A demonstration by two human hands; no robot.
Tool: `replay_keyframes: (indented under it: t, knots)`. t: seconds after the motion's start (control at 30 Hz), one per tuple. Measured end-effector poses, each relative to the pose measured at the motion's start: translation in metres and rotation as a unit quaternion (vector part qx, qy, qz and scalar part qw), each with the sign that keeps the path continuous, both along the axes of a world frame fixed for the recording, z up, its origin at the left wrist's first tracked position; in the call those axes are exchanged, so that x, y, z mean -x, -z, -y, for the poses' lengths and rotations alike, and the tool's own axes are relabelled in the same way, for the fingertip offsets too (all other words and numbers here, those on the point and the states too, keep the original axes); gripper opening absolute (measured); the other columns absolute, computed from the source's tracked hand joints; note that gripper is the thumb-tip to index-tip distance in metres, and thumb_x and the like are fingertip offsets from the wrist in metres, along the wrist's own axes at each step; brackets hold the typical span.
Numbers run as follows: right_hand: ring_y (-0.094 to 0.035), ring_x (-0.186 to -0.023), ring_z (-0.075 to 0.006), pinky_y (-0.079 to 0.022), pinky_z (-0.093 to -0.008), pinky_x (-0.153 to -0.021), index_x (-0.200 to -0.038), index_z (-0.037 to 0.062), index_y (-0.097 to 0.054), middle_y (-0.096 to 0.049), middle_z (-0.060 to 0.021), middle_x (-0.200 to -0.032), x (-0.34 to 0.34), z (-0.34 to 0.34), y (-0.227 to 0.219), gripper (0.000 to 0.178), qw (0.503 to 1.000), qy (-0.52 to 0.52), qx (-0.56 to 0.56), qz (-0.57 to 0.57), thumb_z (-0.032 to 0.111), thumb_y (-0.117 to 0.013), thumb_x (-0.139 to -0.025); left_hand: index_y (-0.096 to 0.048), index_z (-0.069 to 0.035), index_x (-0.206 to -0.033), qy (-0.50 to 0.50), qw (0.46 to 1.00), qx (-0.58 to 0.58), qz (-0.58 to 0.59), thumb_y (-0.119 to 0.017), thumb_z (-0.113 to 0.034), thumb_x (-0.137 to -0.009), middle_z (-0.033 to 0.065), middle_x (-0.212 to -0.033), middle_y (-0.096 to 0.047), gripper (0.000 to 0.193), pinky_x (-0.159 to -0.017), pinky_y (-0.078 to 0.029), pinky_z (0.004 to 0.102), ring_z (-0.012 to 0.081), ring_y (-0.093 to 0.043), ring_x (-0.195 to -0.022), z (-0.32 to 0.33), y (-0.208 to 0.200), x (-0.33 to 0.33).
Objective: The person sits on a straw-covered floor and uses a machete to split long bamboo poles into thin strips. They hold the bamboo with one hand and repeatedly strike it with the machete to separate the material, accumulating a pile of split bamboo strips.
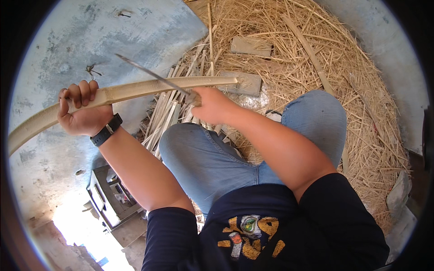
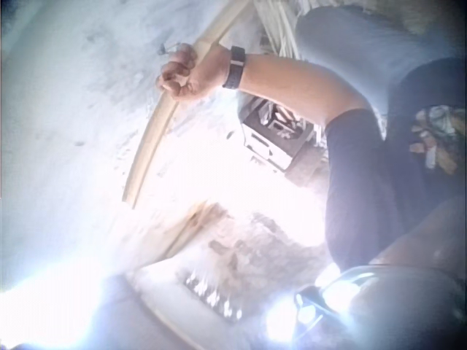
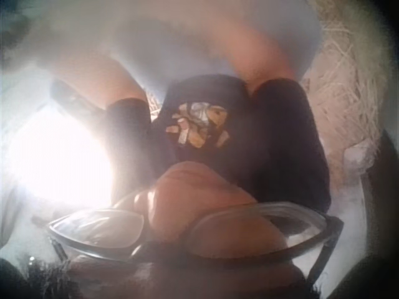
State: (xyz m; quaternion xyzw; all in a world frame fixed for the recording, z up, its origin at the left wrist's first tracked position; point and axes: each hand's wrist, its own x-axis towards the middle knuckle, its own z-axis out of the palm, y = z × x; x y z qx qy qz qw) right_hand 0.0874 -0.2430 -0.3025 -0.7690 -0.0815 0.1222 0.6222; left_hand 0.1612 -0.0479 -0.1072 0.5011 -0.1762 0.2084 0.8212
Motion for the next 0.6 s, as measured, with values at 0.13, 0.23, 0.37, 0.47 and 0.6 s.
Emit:
replay_keyframes:
  t: [0.13, 0.23, 0.37, 0.47, 0.6]
  knots:
    - [-0.064, -0.102, -0.0334, -0.051, -0.0389, -0.087, -0.123, -0.0026, -0.056, -0.065, -0.0241, -0.107, -0.012, 0.01, 0.05, 0.049, 0.983, 0.1, 0.041, -0.147, 0.014, -0.063, -0.077, -0.053, -0.014, -0.077, -0.022, 1.0, -0.004, 0.002, -0.054, -0.022, -0.075, -0.0044, -0.058, -0.034, 0.008, -0.052, -0.027, 0.0259, 0.0098, -0.031, -0.051, 0.012, -0.005, 0.001]
    - [-0.065, -0.099, -0.0348, -0.051, -0.039, -0.087, -0.12, -0.0027, -0.057, -0.066, -0.0237, -0.106, -0.008, 0.009, 0.035, 0.047, 0.976, 0.093, 0.069, -0.185, 0.015, -0.063, -0.076, -0.054, -0.014, -0.077, -0.005, 1.0, -0.001, 0.008, -0.053, -0.021, -0.075, -0.0046, -0.058, -0.034, 0.008, -0.053, -0.028, 0.0259, 0.0098, -0.031, -0.051, -0.001, -0.001, 0.003]
    - [-0.066, -0.095, -0.0335, -0.052, -0.0392, -0.084, -0.123, -0.0031, -0.055, -0.066, -0.0244, -0.103, 0.008, -0.007, -0.001, 0.05, 0.995, 0.053, 0.074, -0.029, 0.014, -0.063, -0.076, -0.053, -0.014, -0.077, -0.021, 1.0, -0.008, 0.009, -0.053, -0.021, -0.076, -0.0043, -0.058, -0.035, 0.007, -0.052, -0.028, 0.0262, 0.0101, -0.032, -0.051, 0.002, 0.001, 0.006]
    - [-0.066, -0.095, -0.0341, -0.052, -0.0398, -0.085, -0.124, -0.0031, -0.054, -0.066, -0.0244, -0.105, -0.002, 0.0, 0.021, 0.051, 0.995, 0.057, 0.07, -0.049, 0.014, -0.063, -0.076, -0.052, -0.015, -0.076, -0.045, 0.999, -0.013, 0.004, -0.053, -0.023, -0.076, -0.004, -0.059, -0.032, 0.008, -0.052, -0.027, 0.0264, 0.0099, -0.03, -0.051, 0.009, 0.0, 0.005]
    - [-0.065, -0.1, -0.0345, -0.051, -0.0397, -0.089, -0.121, -0.0033, -0.056, -0.066, -0.0235, -0.108, -0.009, 0.01, 0.04, 0.047, 0.968, 0.11, 0.08, -0.213, 0.012, -0.062, -0.077, -0.051, -0.015, -0.076, -0.056, 0.998, -0.004, -0.007, -0.054, -0.024, -0.075, -0.0039, -0.06, -0.031, 0.009, -0.053, -0.027, 0.0267, 0.0098, -0.029, -0.051, 0.012, 0.0, 0.005]
